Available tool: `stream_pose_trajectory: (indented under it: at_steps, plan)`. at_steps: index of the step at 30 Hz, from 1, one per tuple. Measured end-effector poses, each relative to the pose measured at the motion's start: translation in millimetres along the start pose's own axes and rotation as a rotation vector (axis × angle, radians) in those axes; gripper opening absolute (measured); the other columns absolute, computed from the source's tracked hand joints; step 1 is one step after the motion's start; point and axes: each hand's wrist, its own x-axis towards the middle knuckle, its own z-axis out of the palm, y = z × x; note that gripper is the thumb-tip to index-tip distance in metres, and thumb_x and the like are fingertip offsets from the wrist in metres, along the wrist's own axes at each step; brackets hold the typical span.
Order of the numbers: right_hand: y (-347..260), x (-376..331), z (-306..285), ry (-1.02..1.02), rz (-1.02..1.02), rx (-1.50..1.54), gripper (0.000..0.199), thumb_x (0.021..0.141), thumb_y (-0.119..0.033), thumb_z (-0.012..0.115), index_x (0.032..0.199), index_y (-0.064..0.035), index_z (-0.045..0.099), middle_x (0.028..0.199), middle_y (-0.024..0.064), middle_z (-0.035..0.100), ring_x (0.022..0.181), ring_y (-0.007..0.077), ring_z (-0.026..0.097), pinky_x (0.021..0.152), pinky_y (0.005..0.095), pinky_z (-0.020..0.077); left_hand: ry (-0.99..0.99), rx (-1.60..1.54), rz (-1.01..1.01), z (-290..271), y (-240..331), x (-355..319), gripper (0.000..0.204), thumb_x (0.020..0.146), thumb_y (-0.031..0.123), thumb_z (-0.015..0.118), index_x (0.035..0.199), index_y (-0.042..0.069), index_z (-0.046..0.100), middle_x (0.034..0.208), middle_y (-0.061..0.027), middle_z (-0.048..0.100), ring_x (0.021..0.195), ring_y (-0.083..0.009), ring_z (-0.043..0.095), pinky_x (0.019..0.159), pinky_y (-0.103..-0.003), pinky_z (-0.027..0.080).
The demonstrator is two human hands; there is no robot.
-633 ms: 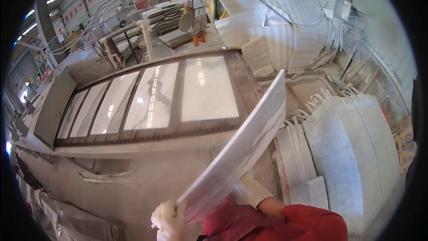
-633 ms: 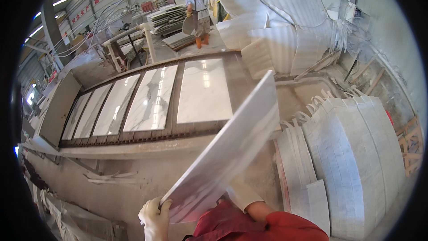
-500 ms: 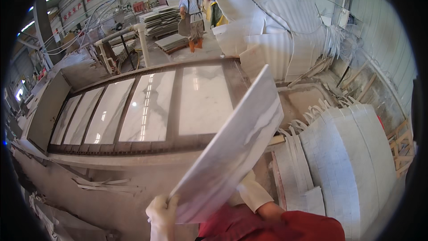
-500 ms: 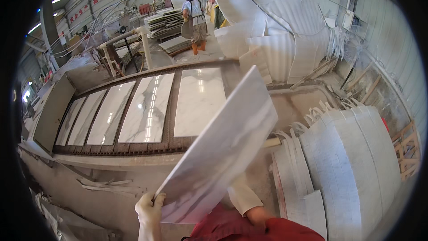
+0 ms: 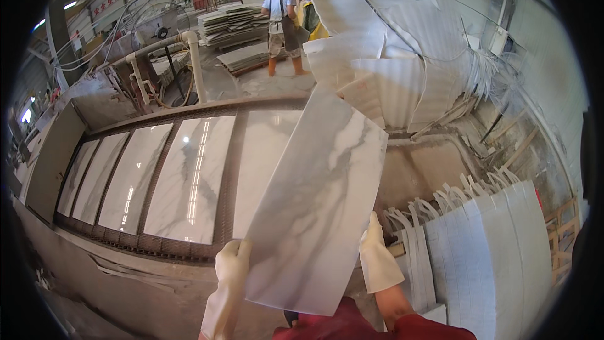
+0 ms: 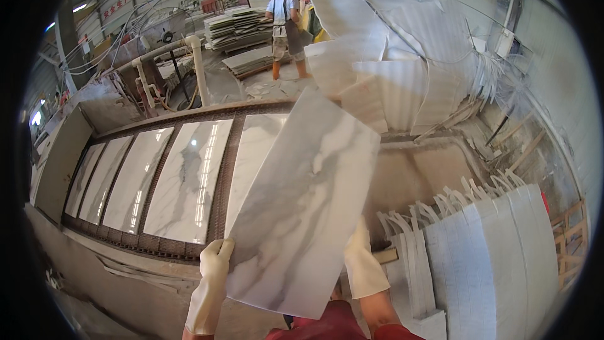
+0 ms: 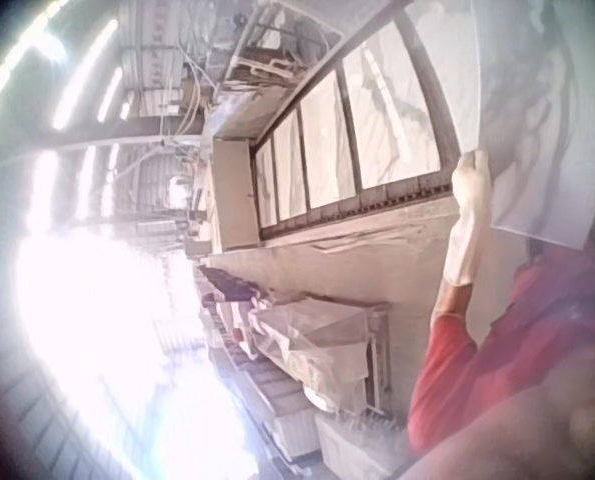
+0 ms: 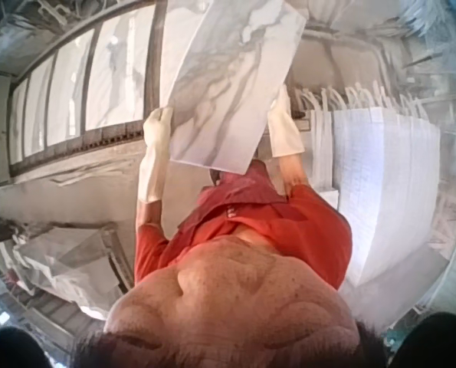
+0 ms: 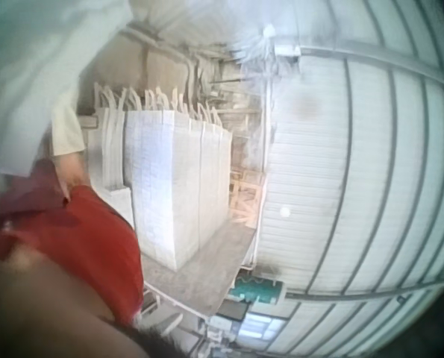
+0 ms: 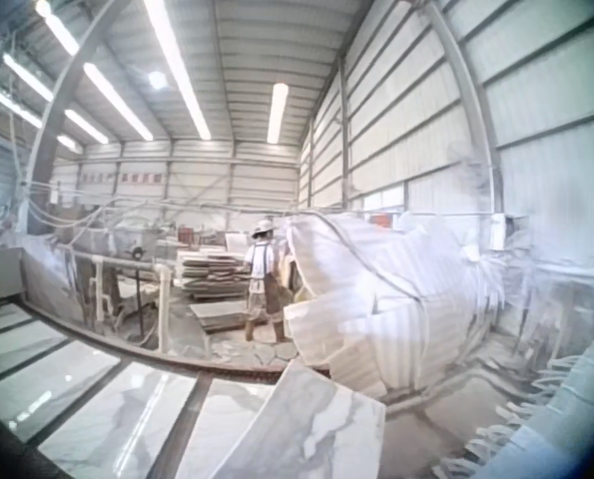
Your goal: The person repeatedly picks up large white rectangular tiles from a wooden rack and places them onto a moving conveyor belt. The person walks back and forth between the rack and the conveyor, handling one tile at a time with gloved hands.
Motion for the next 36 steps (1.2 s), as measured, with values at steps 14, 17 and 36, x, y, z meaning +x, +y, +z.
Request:
stream_pose_trajectory:
  at_steps: [14,17,36]
  plan:
    - [-91,200,-48,0.102,0.143,-0.036,0.048,0.098,-0.036,0.052,0.131,-0.0017,0.055,0.130,0.0113,0.060,0.118,0.0261,0.058,0.101,0.0398,0.0473,-0.175,-0.006,-0.436,216,7,75,0.049,0.086,0.049,0.061,0.113,0.009,0.073,0.110,-0.0194,0.071,0.107,-0.0342,0.066,0.092,-0.043,0.050]
    - [-103,222,-53,0.089,0.146,-0.065,0.051,0.099,-0.036,0.051,0.135,-0.0001,0.051,0.137,0.0111,0.056,0.125,0.0244,0.053,0.106,0.0378,0.0414,-0.071,-0.129,-0.454,245,15,78,0.033,0.083,0.028,0.069,0.104,0.003,0.075,0.079,-0.0051,0.068,0.070,-0.0139,0.061,0.063,-0.031,0.049]
    - [-136,318,-67,0.081,0.251,-0.440,0.061,0.102,-0.044,0.042,0.139,0.0044,0.045,0.141,0.0159,0.053,0.126,0.0280,0.053,0.106,0.0397,0.0425,-0.330,0.119,-0.383,296,75,76,0.045,0.092,0.038,0.058,0.123,0.007,0.066,0.110,-0.0164,0.070,0.102,-0.0289,0.066,0.091,-0.038,0.050]
